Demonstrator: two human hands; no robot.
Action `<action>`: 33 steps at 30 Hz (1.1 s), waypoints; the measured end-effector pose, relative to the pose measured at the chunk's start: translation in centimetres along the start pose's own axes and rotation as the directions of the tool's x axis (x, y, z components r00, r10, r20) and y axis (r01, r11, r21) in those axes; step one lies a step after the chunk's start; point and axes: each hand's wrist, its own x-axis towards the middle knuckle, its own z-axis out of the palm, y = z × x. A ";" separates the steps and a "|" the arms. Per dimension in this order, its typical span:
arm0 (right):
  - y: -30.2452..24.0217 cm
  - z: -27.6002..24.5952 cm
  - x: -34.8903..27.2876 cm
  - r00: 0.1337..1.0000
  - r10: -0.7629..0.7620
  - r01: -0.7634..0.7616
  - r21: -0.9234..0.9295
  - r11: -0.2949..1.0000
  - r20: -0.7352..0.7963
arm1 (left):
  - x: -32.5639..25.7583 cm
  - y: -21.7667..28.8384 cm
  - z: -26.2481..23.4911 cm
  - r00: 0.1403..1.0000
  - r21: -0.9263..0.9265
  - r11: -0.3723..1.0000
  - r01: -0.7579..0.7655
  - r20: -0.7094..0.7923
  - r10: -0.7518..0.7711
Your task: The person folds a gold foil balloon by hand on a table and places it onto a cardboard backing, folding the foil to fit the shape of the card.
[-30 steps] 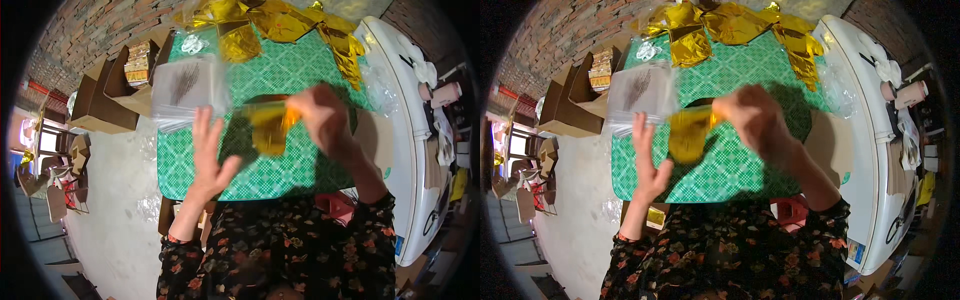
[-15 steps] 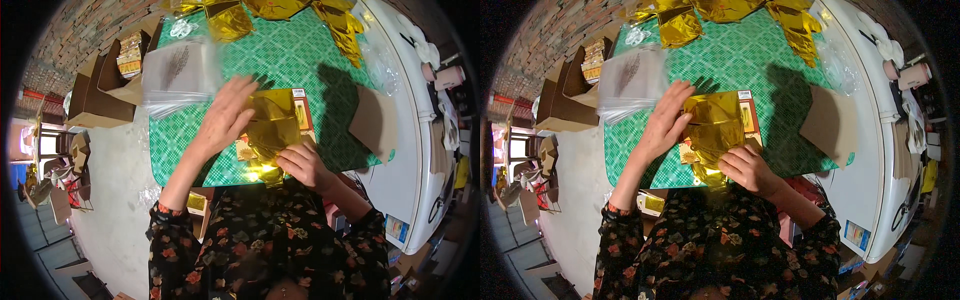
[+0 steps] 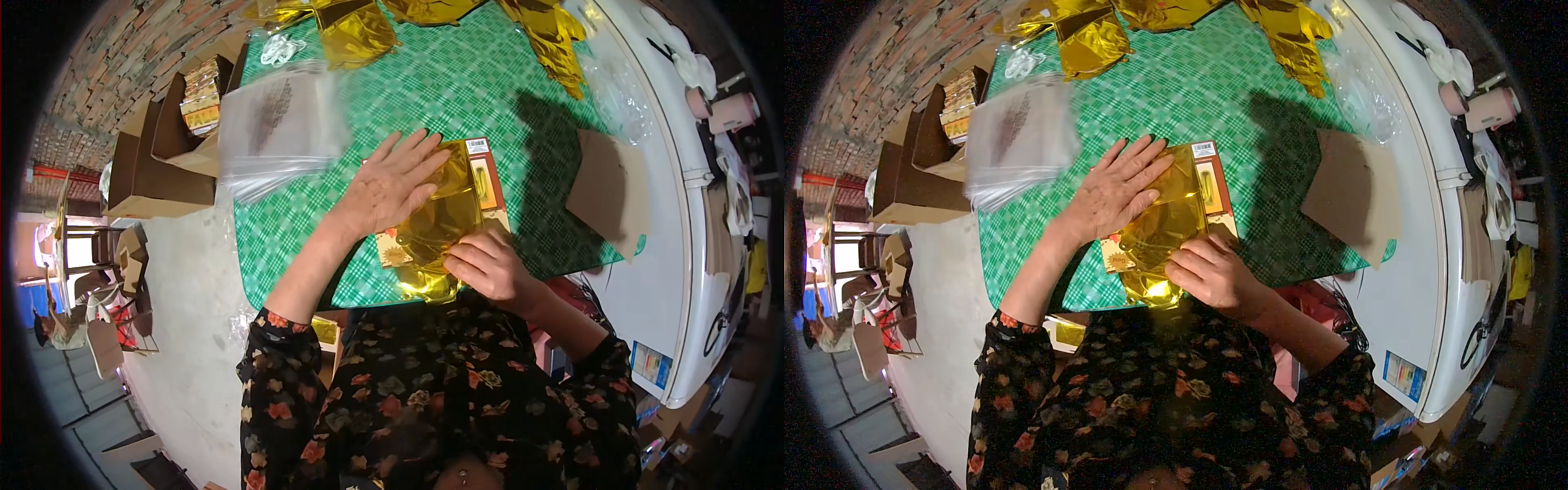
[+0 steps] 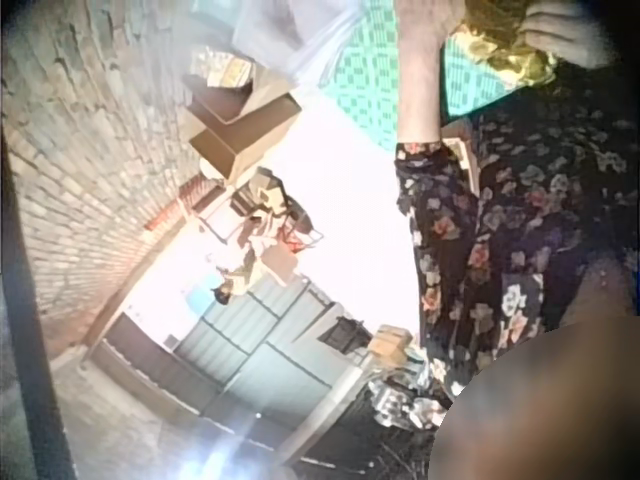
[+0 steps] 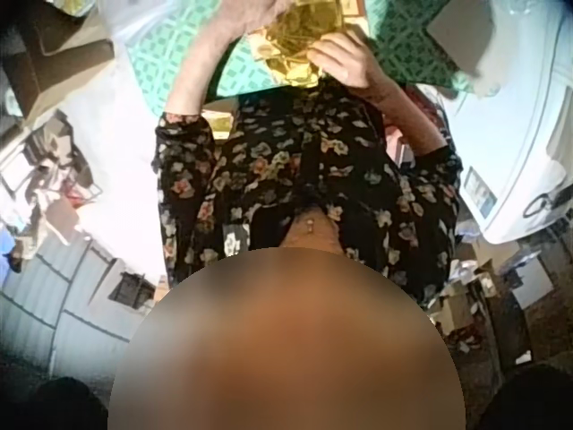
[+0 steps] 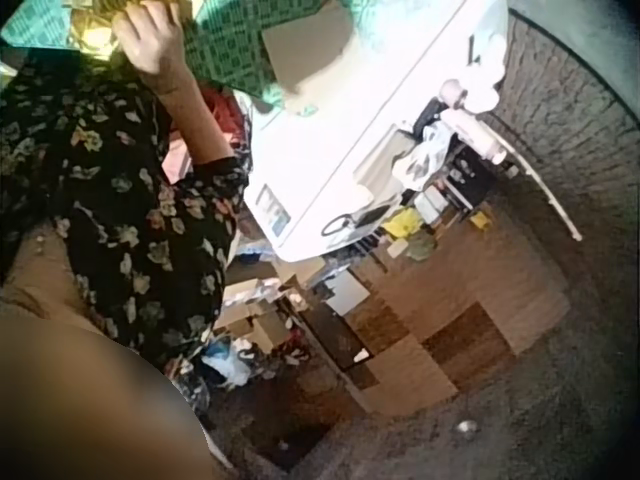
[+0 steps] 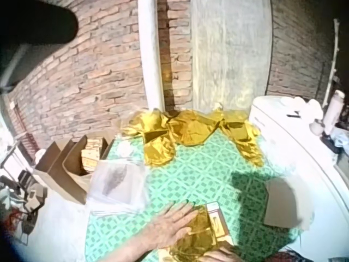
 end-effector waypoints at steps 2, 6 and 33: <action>0.1 -0.1 0.1 1.000 0.009 -0.009 0.018 1.000 0.005 | 0.1 0.1 -0.1 1.000 0.025 1.000 0.010 0.013 -0.010; 0.2 -0.7 -0.4 0.998 0.026 -0.031 0.105 0.994 0.050 | -0.1 0.2 -0.1 1.000 0.029 0.999 0.015 0.023 -0.016; 5.3 0.3 2.7 0.911 0.347 -0.268 -0.319 0.909 0.223 | 3.6 -2.4 -1.8 0.999 -0.124 0.991 0.045 0.000 -0.046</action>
